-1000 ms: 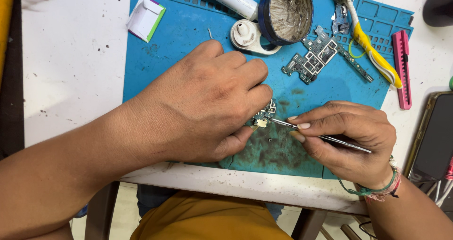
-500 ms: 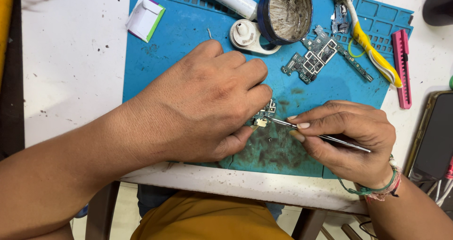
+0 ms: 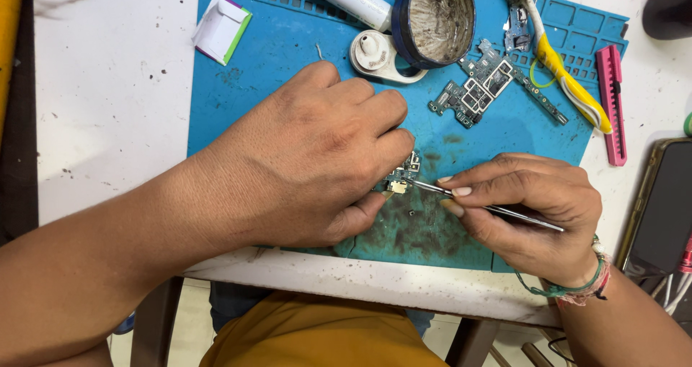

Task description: The person uses a hot air rework station and tweezers to remove or replace components on a mobile phone circuit board, occasionally applying flux from a small container.

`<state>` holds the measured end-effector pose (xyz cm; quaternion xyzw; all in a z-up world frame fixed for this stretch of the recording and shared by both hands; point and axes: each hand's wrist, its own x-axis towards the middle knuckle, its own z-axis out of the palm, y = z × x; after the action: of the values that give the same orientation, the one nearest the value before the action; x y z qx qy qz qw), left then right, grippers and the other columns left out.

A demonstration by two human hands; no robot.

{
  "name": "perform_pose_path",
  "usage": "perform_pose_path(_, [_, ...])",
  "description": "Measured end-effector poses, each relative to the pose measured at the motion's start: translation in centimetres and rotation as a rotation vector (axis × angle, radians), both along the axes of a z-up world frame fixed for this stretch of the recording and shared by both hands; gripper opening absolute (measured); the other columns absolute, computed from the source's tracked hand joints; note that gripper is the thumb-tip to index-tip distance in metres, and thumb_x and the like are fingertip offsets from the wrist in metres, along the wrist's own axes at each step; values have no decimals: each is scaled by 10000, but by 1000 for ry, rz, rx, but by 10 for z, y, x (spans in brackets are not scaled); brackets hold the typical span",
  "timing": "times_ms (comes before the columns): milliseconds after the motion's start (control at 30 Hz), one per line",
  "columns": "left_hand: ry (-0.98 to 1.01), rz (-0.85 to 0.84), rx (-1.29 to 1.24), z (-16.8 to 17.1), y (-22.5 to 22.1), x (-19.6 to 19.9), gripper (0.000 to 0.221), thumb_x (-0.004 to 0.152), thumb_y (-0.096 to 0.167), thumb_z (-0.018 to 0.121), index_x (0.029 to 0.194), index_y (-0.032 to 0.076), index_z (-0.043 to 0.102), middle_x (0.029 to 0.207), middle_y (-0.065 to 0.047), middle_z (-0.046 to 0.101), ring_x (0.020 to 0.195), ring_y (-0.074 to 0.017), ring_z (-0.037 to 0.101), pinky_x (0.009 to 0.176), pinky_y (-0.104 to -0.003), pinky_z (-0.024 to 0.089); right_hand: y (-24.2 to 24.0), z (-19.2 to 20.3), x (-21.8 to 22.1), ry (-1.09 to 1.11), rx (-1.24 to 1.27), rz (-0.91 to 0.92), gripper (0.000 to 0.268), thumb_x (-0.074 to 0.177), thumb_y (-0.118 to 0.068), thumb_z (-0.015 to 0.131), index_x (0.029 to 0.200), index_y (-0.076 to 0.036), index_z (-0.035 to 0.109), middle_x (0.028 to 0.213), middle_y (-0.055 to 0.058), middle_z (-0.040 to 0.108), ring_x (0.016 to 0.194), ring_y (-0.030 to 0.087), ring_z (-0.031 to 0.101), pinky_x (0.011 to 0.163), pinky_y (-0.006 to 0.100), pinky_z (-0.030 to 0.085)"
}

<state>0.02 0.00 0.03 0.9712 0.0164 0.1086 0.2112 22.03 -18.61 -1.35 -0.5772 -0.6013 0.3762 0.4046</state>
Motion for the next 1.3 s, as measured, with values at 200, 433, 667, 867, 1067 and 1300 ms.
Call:
perform_pose_path(200, [2,-2,14,0,0,0,351,728,345,834,828,74,635,845,-67,544,760,-212,571,650,-406,432,0,0,0,-8,0,14,123,844,30,758,961,7,725,981,168,767,850,182,776,689,232,622])
perform_pose_path(433, [5,-4,19,0,-1,0,353,731,349,833,834,75,636,846,-66,543,758,-208,570,650,-405,433,0,0,1,-15,6,15,122,844,28,758,959,6,724,981,166,768,833,176,775,690,232,622])
perform_pose_path(667, [1,-4,20,0,0,0,352,734,350,832,833,76,635,851,-66,543,763,-208,569,655,-405,435,0,0,1,-3,5,4,120,846,28,757,959,11,718,989,174,763,851,183,776,699,233,629])
perform_pose_path(867, [11,-5,17,0,0,0,354,731,351,833,833,76,635,851,-65,543,766,-208,571,657,-406,436,-2,1,1,-23,-7,-14,114,854,27,758,959,9,718,995,175,764,817,172,779,713,235,623])
perform_pose_path(1067, [5,-2,21,-1,-1,0,359,731,356,834,836,76,636,857,-67,547,770,-210,573,658,-405,438,-1,0,0,-20,-8,-17,106,859,28,754,958,8,720,995,174,764,826,175,781,717,236,627])
perform_pose_path(1300, [4,-3,15,-1,-1,0,355,731,353,833,837,76,638,856,-69,547,772,-211,574,657,-407,435,-1,0,0,-24,-1,-13,109,856,29,754,957,8,717,995,172,763,834,178,780,724,242,631])
